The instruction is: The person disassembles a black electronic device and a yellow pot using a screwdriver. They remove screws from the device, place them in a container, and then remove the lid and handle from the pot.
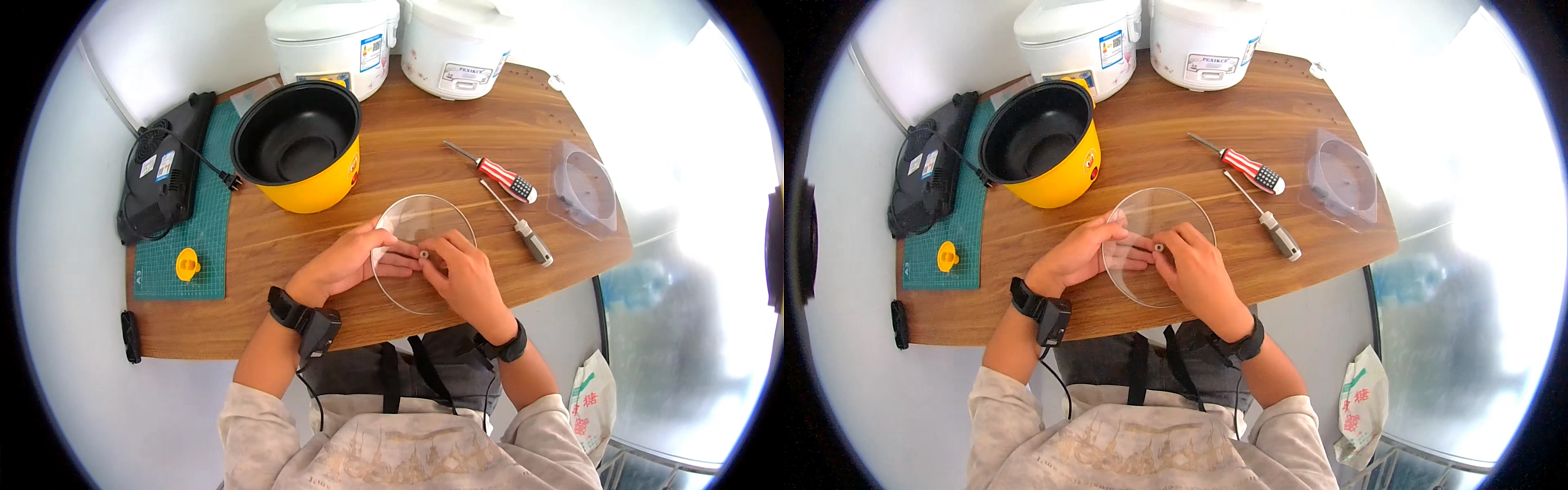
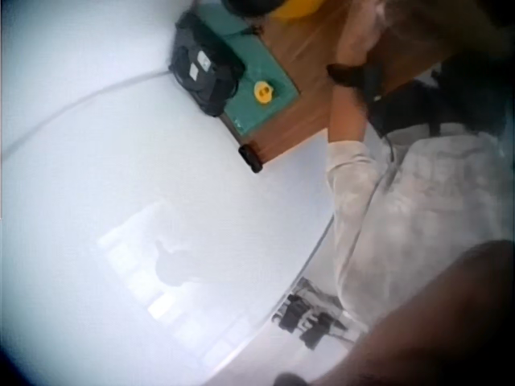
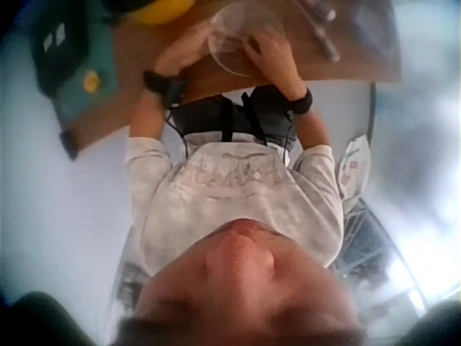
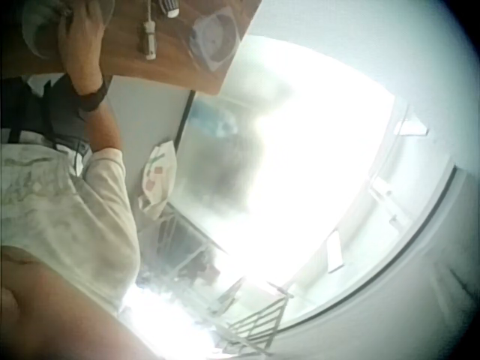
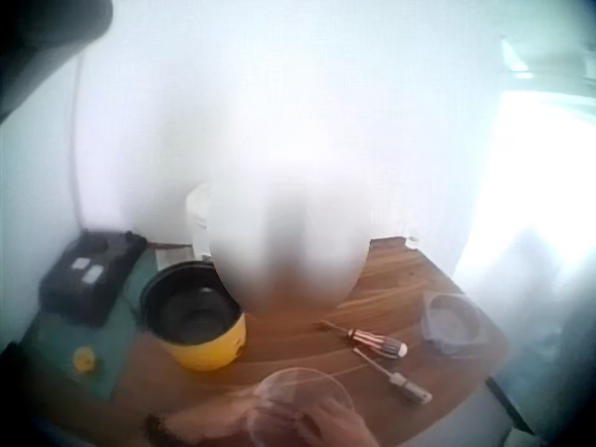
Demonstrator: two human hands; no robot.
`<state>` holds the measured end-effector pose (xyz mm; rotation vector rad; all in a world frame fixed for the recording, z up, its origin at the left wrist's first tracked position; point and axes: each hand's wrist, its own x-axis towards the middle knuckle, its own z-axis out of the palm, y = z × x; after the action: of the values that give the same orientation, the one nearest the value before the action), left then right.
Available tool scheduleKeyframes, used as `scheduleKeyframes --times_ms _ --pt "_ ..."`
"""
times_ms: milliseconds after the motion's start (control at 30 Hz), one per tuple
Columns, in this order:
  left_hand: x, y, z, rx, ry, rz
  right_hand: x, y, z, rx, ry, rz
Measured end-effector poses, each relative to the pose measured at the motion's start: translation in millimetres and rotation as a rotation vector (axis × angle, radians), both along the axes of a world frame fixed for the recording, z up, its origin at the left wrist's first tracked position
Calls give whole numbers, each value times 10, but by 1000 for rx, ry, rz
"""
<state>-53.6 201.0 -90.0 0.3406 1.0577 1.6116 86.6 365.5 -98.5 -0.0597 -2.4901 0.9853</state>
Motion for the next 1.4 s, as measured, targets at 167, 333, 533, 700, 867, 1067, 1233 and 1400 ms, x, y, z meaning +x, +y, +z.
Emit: scheduleKeyframes --times_ms 167,333,533,700,867,1067,1233,1400 --pt "-43 -7 -115 10 -26 -9 -59 37 71 -95 -134 78" --pt "-20 -10 -101 -13 32 -8 -103 53 120 -23 -165 114" --pt "7 0 -81 -13 34 1 -170 95 148 64 -203 176" --pt "6 -2 -75 -9 49 -17 -234 187 160 81 -250 260" --pt "18 -6 -53 -15 85 -18 -252 196 210 107 -246 295" --pt "24 3 -108 -9 94 -25 -269 273 260 124 -304 366" --pt "22 0 -72 -44 111 -42 -253 198 213 285 -237 315" --pt "57 6 -53 -44 122 -56 -190 158 240 387 -208 285"
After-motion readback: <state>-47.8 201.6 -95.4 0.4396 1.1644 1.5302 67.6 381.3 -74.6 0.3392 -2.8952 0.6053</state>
